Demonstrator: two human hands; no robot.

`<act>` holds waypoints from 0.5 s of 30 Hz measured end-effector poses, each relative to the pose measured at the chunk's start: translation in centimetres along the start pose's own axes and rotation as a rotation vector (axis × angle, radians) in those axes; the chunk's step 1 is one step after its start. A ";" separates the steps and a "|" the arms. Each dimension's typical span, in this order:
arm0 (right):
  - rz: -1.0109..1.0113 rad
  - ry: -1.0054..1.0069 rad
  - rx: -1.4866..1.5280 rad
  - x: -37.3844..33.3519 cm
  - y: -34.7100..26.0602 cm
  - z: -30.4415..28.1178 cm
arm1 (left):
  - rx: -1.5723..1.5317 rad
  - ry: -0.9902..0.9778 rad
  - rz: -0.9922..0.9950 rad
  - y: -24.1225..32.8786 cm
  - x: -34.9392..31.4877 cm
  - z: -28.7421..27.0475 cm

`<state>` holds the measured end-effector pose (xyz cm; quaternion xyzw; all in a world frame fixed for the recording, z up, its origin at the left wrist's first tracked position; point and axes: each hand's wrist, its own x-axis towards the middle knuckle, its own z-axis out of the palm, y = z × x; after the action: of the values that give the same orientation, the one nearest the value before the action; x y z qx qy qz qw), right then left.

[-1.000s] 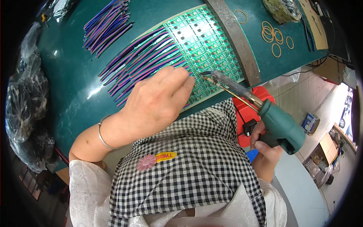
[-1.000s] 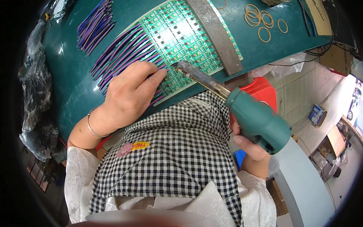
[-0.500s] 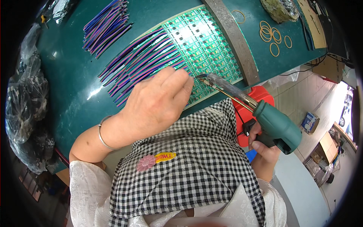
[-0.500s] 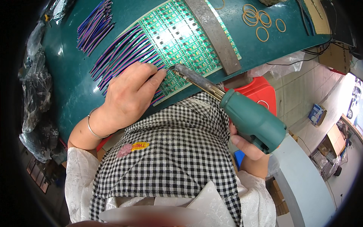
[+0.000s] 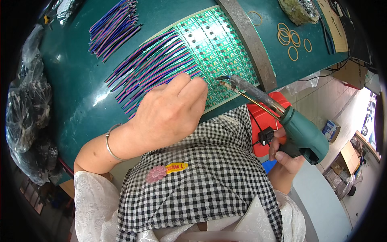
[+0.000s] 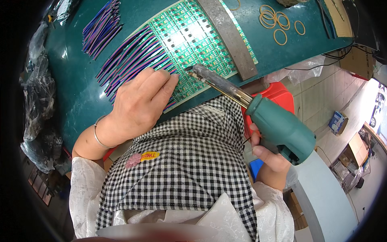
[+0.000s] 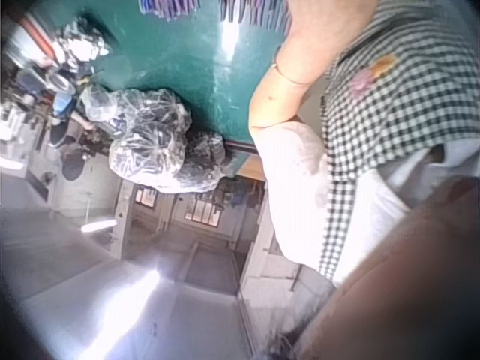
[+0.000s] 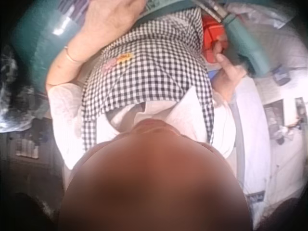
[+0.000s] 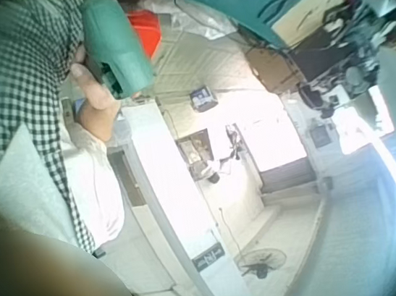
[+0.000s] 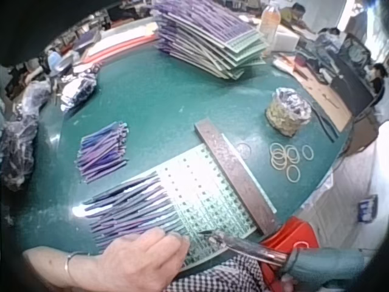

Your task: The person solders electrical wires onto a circuit board panel using a soldering iron.

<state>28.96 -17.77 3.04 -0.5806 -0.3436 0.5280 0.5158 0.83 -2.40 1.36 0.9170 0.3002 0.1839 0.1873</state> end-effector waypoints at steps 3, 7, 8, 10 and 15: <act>-0.022 -0.010 0.005 0.6 -0.3 0.6 | 0.010 0.014 0.030 0.2 0.1 0.1; -0.026 0.040 -0.034 -0.3 0.8 0.4 | 0.004 -0.001 0.030 0.1 0.1 0.1; -0.048 0.007 -0.050 -0.2 0.9 0.1 | 0.000 0.007 0.036 0.0 0.1 0.0; -0.070 -0.027 -0.066 -0.2 1.0 0.0 | -0.005 0.007 0.035 0.0 0.1 0.0; -0.049 -0.038 -0.070 0.2 0.9 0.6 | -0.006 -0.001 0.045 -0.1 0.1 0.0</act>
<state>28.29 -17.67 2.19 -0.5798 -0.3856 0.5138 0.5012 0.82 -2.25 1.37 0.9231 0.2789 0.1886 0.1859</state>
